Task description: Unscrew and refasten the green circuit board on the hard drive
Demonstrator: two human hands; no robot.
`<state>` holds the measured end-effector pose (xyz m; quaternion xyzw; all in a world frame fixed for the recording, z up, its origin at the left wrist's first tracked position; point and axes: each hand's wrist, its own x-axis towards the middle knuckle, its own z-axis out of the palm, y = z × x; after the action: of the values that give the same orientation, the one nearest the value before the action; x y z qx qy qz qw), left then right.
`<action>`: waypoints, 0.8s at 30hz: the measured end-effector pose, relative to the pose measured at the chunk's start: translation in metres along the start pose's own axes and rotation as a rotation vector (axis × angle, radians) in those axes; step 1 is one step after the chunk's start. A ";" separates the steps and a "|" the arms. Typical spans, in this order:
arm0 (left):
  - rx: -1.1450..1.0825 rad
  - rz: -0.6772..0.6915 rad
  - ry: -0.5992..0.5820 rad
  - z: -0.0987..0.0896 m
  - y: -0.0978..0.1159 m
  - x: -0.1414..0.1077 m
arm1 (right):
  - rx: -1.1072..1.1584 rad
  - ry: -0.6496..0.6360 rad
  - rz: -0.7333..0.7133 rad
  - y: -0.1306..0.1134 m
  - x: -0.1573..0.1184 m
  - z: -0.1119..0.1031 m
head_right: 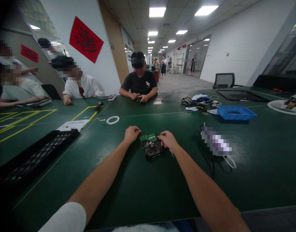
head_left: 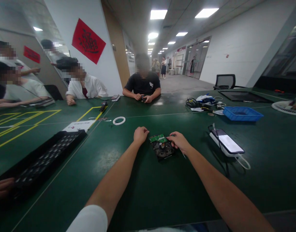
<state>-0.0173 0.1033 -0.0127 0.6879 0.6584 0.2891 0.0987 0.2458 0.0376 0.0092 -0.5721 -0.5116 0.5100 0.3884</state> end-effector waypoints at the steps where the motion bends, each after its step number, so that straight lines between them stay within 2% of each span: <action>1: 0.005 -0.001 0.002 0.001 -0.001 0.000 | -0.001 -0.006 -0.003 0.000 0.000 0.000; 10: -0.008 -0.001 0.010 0.003 -0.004 -0.002 | 0.013 -0.023 -0.009 0.001 -0.002 -0.001; 15: -0.074 0.030 -0.010 -0.003 0.001 -0.008 | 0.064 -0.024 -0.032 0.001 -0.002 -0.002; 20: -0.184 0.086 -0.023 -0.019 0.013 -0.013 | 0.254 0.125 -0.094 0.000 0.003 -0.007; 24: -0.249 0.155 -0.039 -0.028 0.033 -0.015 | 0.361 0.075 -0.087 -0.002 0.005 -0.015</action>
<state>-0.0038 0.0787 0.0229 0.7247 0.5603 0.3619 0.1732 0.2594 0.0439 0.0130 -0.4890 -0.4214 0.5546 0.5252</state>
